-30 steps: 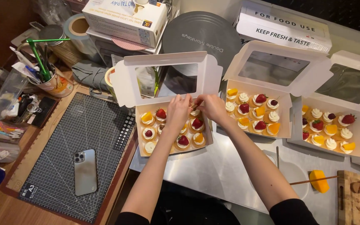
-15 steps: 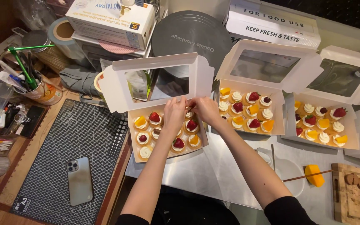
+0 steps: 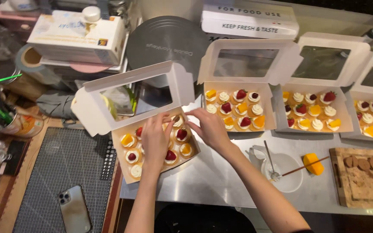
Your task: Decorating pastries with fruit and chocolate pieces, then cleaning the workspace and tools.
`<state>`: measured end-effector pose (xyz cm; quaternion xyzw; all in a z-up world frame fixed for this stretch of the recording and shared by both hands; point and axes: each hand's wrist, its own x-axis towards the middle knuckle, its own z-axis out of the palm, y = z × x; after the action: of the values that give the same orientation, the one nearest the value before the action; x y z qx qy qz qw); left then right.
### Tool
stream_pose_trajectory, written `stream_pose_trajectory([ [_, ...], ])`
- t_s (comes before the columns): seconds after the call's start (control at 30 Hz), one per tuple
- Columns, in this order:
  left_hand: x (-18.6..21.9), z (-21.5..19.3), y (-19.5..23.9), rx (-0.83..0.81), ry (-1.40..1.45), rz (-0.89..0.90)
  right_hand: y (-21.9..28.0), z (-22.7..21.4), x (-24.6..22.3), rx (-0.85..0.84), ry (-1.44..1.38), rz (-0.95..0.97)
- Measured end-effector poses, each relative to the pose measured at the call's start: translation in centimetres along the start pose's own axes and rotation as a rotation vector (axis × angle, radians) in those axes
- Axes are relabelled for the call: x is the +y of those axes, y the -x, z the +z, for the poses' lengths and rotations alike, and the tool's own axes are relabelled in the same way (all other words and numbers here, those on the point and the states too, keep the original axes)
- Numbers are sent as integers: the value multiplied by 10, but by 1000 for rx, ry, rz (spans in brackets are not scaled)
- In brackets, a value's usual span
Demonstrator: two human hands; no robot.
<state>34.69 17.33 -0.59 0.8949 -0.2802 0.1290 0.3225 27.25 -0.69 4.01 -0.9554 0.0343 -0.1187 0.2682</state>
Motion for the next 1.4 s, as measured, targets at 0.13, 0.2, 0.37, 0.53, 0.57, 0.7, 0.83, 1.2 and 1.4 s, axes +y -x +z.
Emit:
stream_pose_trajectory([
  [0.13,81,-41,68,-9,272,171,118,-67,-12,468,-209,95],
  [0.2,115,-9,106,-192,421,291,194,-80,28,646,-118,358],
  [0.37,230,92,162,-730,716,579,346,-151,139,1054,51,903],
  [0.53,340,153,179,-616,88,1149,413,-222,238,620,-35,1207],
  [0.57,355,154,176,-620,83,1147,415,-226,262,616,-41,1207],
  [0.7,401,164,171,-406,200,1012,405,-231,345,276,145,860],
  [0.83,421,169,167,-497,181,837,363,-238,376,-98,348,622],
  [1.2,451,157,141,-582,902,-230,346,-280,333,75,274,243],
  [1.4,447,110,103,-490,939,-356,305,-299,207,201,142,-52],
])
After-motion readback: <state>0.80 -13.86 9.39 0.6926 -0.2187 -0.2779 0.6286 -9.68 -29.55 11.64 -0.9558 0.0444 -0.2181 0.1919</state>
